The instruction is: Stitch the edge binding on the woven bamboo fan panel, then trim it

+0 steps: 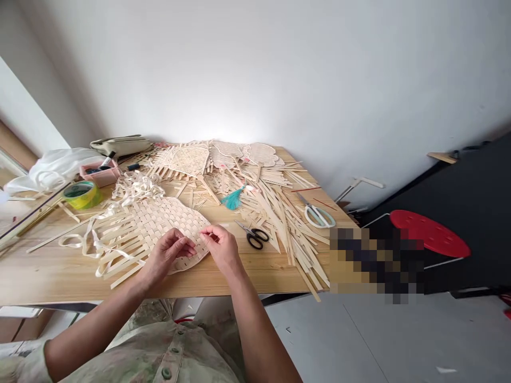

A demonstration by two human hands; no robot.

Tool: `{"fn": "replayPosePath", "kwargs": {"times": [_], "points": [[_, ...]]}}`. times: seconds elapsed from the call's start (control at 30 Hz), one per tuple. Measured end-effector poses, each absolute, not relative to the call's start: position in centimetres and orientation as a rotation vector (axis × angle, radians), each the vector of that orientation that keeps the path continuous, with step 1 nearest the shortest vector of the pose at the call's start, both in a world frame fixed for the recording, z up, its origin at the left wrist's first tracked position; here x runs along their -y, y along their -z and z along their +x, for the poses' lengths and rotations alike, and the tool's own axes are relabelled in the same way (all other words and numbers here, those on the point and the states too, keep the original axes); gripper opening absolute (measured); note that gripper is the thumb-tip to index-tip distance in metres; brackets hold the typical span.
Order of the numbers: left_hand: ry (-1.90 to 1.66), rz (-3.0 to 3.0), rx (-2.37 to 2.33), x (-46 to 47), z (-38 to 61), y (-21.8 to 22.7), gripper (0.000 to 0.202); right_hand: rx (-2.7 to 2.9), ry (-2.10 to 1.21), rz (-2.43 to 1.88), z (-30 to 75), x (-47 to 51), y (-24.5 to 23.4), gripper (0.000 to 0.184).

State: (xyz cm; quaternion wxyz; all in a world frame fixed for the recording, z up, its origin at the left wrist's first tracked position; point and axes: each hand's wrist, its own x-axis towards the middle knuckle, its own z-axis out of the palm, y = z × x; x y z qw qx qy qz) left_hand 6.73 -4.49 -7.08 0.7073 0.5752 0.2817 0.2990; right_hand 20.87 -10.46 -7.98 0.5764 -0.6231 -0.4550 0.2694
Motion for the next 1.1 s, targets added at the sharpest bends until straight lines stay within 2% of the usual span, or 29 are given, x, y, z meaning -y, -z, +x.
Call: {"fn": "replayPosePath", "kwargs": {"times": [0.2, 0.4, 0.6, 0.77, 1.1], "points": [[-0.647, 1.302, -0.628, 4.1, 7.0, 7.8, 0.038, 1.348, -0.433, -1.568, 18.5, 10.8, 7.4, 0.006], [-0.625, 1.270, -0.616, 3.8, 7.5, 8.5, 0.039, 1.370, -0.322, -1.600, 18.1, 10.4, 8.0, 0.015], [-0.498, 1.234, -0.556, 3.3, 7.5, 8.2, 0.026, 1.032, -0.636, -1.481, 19.0, 10.4, 9.1, 0.010], [-0.393, 1.262, -0.601, 2.9, 7.5, 8.1, 0.013, 0.882, -0.760, -1.434, 19.7, 10.5, 10.0, 0.016], [-0.321, 1.367, -0.708, 2.9, 8.2, 9.3, 0.016, 0.749, -0.844, -1.321, 19.6, 10.5, 10.5, 0.014]]}}
